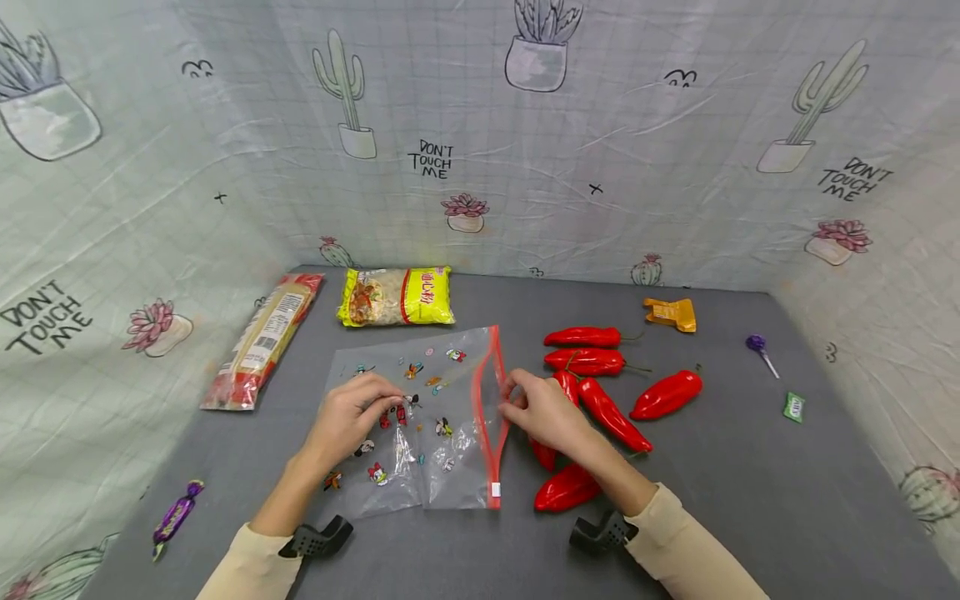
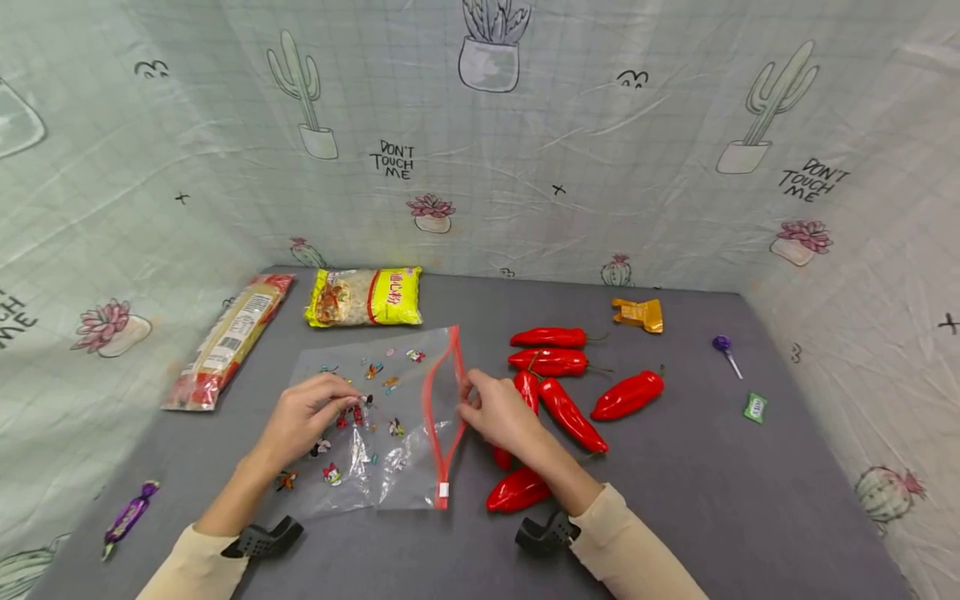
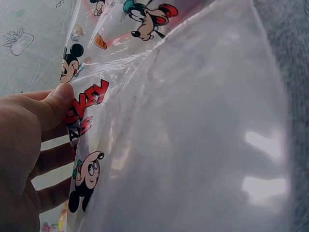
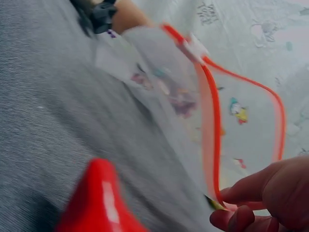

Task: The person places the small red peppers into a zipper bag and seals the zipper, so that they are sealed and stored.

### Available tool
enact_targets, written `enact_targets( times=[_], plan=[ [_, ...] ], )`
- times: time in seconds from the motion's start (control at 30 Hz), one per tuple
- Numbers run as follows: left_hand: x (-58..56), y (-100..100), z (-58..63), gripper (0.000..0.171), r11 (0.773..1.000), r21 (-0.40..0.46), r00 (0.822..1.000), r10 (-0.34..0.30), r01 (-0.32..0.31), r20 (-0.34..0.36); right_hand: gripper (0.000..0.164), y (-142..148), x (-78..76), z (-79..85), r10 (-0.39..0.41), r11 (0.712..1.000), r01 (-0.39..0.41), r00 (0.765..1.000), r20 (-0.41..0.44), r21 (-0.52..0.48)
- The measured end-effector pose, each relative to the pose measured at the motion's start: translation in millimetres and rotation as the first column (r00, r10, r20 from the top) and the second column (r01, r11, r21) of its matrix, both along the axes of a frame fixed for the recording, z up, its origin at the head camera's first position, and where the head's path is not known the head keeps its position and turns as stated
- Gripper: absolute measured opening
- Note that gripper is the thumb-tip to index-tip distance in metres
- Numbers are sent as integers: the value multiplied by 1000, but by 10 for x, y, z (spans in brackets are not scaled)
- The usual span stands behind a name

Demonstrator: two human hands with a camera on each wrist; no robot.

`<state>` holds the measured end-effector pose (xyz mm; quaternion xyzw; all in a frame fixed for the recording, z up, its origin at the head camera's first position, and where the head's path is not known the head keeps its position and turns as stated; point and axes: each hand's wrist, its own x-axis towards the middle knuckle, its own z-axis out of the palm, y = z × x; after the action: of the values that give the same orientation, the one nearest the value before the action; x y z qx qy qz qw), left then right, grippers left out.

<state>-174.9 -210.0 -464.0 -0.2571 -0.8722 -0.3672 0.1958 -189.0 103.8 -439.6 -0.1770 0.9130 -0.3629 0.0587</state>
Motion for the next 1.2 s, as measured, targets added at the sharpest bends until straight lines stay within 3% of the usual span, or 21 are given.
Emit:
enact_targets(
  times=[0.13,0.33,0.5,0.73,0.97,1.2],
  plan=[
    [22,-4,-14,10,1000,-11,1000,10,-10,-7,17,62,-41,95,1,1000,-1,1000,23,-11],
    [40,-2,-28,10,999,-43,999,25,-26,-33,26,260,-169,254,-8,999,10,999,-37,44],
    [46,19,-38,9,996,-81,999,42,-43,-11,33,488,-264,349,-20,997,25,997,-70,75],
    [20,46,-52,11,998,-63,1000,16,-17,-15,43,788,-321,361,64,993,-55,994,-91,104],
    [10,56,-48,10,999,-52,999,5,-7,-35,47,1110,-186,302,197,980,-190,974,-116,66],
    [17,39,-57,9,998,-57,1000,11,-12,-25,49,1330,115,156,268,963,-264,958,-107,48]
  ],
)
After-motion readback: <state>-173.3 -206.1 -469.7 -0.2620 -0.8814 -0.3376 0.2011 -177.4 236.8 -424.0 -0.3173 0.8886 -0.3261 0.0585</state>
